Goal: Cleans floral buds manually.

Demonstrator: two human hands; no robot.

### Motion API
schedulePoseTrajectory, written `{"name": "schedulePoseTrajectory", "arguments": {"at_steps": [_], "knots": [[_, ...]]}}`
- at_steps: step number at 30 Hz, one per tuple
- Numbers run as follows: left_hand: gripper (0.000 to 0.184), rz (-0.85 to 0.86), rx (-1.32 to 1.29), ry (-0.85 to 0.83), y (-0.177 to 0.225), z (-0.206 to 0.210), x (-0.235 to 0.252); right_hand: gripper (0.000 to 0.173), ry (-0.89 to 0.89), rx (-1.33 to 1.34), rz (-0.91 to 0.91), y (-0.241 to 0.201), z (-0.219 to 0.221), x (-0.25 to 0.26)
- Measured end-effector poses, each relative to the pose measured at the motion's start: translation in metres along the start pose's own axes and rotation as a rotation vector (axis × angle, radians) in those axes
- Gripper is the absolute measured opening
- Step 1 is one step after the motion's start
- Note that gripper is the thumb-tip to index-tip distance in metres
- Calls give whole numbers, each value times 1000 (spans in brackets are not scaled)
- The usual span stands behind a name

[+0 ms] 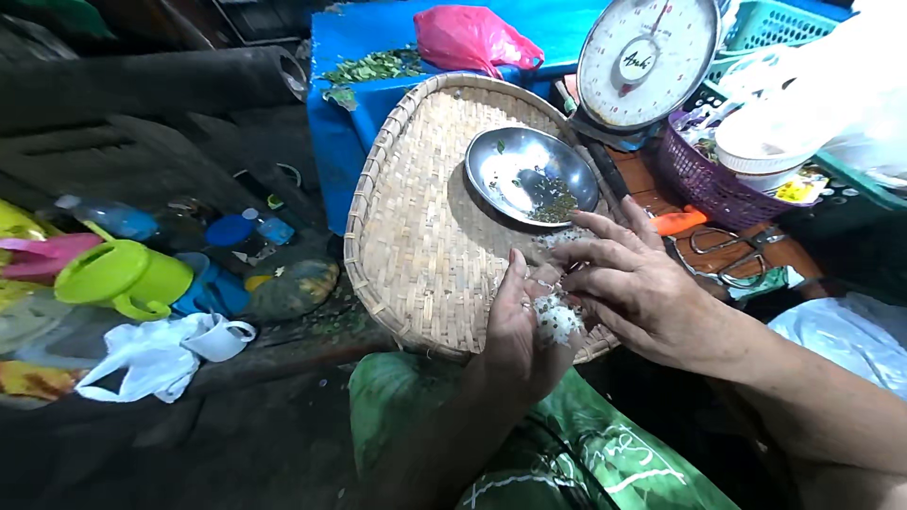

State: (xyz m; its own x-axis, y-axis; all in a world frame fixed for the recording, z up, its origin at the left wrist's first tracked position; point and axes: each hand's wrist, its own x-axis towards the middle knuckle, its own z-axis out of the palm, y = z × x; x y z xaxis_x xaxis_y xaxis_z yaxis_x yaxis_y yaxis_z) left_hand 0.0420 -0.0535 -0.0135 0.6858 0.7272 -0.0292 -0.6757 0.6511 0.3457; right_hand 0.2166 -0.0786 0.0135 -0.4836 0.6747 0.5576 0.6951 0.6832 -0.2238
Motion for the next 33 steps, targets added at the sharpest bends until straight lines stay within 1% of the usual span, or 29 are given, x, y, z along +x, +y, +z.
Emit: {"name": "schedulePoseTrajectory", "arguments": {"at_steps": [4,7,9,10,12,16,22,28,33], "knots": [[76,-5,51,37,1,3,2,27,-122,-77,34,2,-24,-3],[79,-1,19,115,0,6,4,28,-180,-133,55,2,-37,-7],[78,0,45,89,0,5,4,28,-144,-120,47,-2,-35,-6],[77,-1,59,54,1,3,4,27,-120,-98,31,-4,-31,-5],[75,-3,58,41,1,1,3,26,-89,-40,-8,-9,-18,-4],[67,-33,-59,53,1,-1,1,25,-53,38,-54,-13,4,-4],[66,-43,-75,-32,1,-2,0,25,-46,71,-51,-12,15,-4],[63,-32,-75,35,1,0,0,24,17,90,-40,-12,11,-2],[61,-37,-92,20,1,0,0,28,17,62,-23,-12,21,-1]]}}
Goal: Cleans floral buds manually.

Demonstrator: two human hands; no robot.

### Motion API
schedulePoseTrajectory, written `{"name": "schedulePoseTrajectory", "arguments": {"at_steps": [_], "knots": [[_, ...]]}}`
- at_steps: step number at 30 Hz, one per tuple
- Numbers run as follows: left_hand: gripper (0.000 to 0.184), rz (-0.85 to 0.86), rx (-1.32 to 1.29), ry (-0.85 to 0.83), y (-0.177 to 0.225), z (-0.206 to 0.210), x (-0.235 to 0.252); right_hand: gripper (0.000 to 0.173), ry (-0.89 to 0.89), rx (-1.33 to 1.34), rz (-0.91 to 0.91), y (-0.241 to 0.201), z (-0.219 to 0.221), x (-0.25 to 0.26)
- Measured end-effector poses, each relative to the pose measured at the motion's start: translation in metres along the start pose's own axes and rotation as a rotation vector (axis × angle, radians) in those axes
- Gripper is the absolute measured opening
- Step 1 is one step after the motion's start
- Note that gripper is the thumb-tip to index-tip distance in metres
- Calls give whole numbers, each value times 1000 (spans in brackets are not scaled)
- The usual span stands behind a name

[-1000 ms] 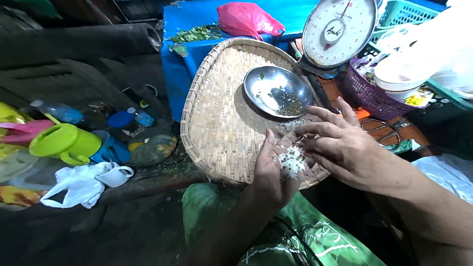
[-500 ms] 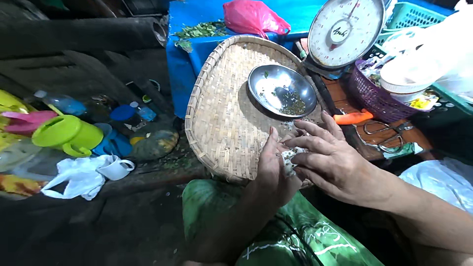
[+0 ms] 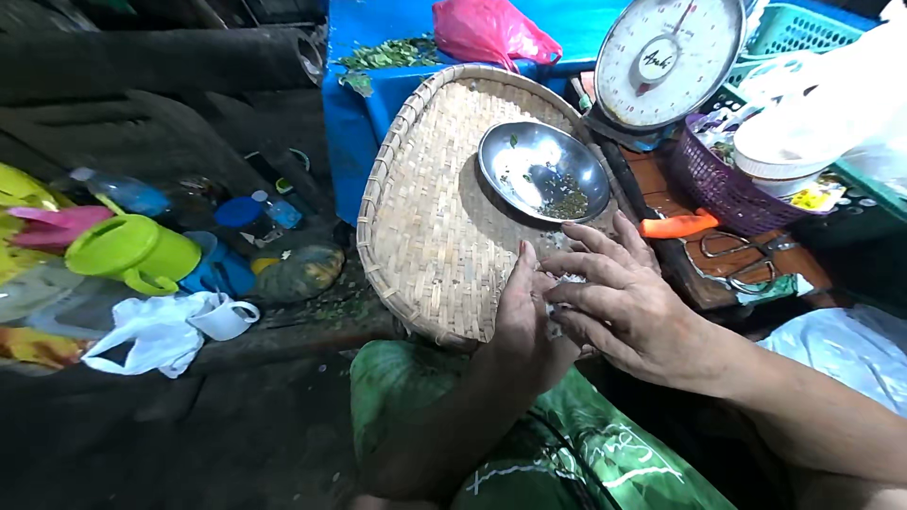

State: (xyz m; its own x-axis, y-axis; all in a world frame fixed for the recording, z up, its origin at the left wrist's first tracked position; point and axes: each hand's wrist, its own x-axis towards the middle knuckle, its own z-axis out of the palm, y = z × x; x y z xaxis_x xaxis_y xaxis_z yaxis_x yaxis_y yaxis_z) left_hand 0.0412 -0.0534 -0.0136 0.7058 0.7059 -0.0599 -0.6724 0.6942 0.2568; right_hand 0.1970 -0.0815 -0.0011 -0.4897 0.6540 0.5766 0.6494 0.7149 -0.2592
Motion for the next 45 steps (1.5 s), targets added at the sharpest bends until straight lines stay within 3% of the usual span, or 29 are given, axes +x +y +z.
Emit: {"name": "schedulePoseTrajectory", "arguments": {"at_steps": [10,17,20,25,45], "knots": [[62,33,5,8,0,2,0,23,58,53,22,5,-7,4],[81,44,134,18,0,4,3,31,-162,-135,68,10,-53,-2],[83,34,96,53,0,5,3,33,-168,-203,79,10,-60,-4],[77,38,130,-10,0,2,2,25,-69,-117,14,4,-40,-1],[69,-1,53,-17,0,0,1,26,-108,-48,-2,7,-16,0]]}}
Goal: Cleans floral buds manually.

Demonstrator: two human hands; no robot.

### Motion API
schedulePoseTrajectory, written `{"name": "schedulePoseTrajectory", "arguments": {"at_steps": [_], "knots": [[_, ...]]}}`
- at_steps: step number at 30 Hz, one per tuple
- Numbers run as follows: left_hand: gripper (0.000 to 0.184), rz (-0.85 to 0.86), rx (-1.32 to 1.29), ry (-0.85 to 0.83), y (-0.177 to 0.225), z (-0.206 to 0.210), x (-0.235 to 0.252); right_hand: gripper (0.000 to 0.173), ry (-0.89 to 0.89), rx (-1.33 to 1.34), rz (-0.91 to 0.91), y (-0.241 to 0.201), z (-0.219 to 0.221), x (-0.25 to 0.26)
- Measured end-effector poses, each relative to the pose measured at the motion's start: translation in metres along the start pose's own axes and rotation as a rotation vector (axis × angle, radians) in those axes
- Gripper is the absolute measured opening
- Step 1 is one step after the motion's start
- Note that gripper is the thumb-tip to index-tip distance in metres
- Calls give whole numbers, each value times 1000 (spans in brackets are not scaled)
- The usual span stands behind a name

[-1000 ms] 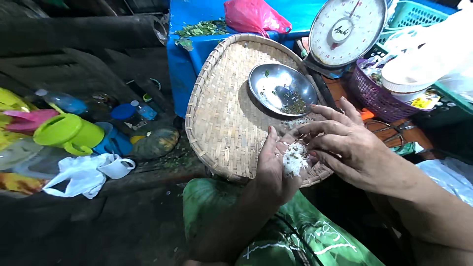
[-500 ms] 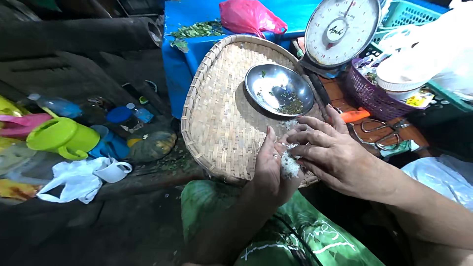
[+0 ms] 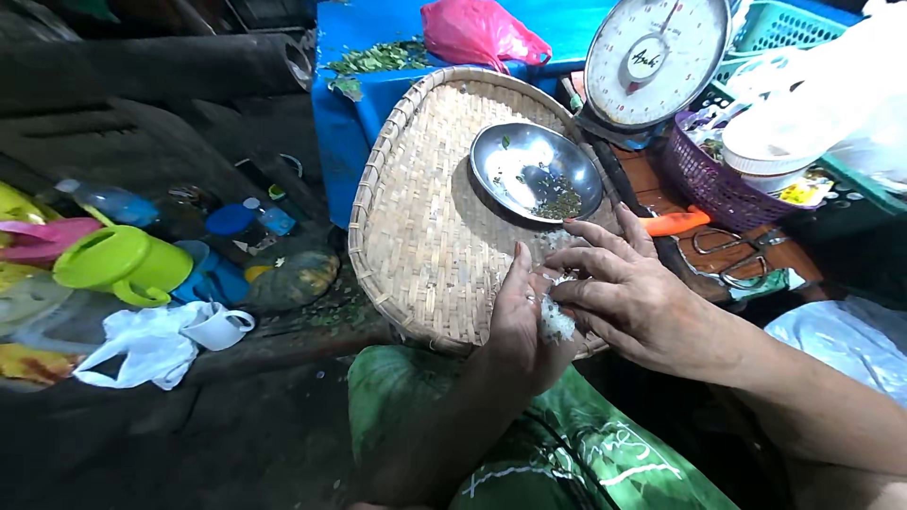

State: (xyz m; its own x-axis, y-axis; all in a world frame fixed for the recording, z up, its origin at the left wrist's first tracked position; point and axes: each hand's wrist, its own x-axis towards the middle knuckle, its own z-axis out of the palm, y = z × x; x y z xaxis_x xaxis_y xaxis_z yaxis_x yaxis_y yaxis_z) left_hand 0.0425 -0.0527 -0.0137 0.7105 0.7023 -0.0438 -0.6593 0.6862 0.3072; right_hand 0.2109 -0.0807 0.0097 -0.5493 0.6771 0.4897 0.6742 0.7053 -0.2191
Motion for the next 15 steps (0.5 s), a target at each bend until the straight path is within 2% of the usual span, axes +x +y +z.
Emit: {"name": "schedulePoseTrajectory", "arguments": {"at_steps": [7,11,15], "knots": [[69,19,31,-39,0,-2,0,24,40,6,-4,1,-4,1],[74,13,62,-38,2,0,0,24,46,-45,36,2,-24,-1],[82,44,92,34,1,4,1,27,-17,-102,71,5,-46,-8]]}}
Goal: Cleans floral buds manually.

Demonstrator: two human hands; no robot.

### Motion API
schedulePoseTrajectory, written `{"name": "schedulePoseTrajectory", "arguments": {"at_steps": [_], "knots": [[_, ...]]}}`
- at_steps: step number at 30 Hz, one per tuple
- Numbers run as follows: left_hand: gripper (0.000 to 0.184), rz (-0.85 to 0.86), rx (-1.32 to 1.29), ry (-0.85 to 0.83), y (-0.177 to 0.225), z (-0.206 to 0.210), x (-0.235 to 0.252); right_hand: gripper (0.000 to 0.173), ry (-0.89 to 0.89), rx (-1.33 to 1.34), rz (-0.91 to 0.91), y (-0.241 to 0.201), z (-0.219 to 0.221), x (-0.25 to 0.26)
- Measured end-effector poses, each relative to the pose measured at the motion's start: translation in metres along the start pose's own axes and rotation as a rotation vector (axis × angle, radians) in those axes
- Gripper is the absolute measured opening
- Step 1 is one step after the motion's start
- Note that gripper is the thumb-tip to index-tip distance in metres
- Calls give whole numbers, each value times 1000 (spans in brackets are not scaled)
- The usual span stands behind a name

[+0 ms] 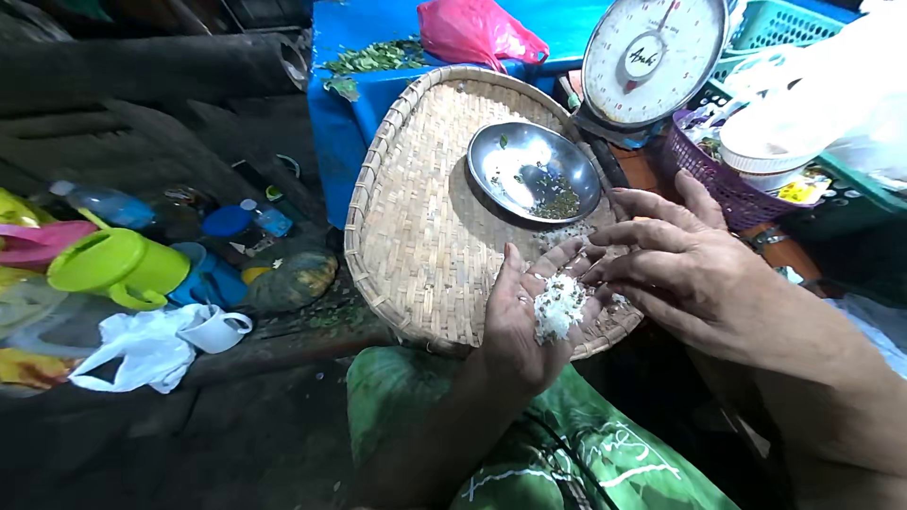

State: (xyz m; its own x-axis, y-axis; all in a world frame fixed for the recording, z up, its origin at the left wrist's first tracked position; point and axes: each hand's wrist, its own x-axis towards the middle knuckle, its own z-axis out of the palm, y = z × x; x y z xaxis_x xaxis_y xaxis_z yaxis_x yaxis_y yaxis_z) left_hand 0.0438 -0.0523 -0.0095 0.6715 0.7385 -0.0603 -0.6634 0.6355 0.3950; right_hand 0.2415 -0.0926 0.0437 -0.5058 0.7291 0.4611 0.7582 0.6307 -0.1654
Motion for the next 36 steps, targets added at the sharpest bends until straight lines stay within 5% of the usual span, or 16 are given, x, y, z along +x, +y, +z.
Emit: {"name": "schedulePoseTrajectory", "arguments": {"at_steps": [17,36], "knots": [[81,23,-4,-43,1,-5,-1,31,-53,-41,-39,-9,24,3],[82,11,-60,-6,2,1,1,17,91,-36,-69,-2,26,6]]}}
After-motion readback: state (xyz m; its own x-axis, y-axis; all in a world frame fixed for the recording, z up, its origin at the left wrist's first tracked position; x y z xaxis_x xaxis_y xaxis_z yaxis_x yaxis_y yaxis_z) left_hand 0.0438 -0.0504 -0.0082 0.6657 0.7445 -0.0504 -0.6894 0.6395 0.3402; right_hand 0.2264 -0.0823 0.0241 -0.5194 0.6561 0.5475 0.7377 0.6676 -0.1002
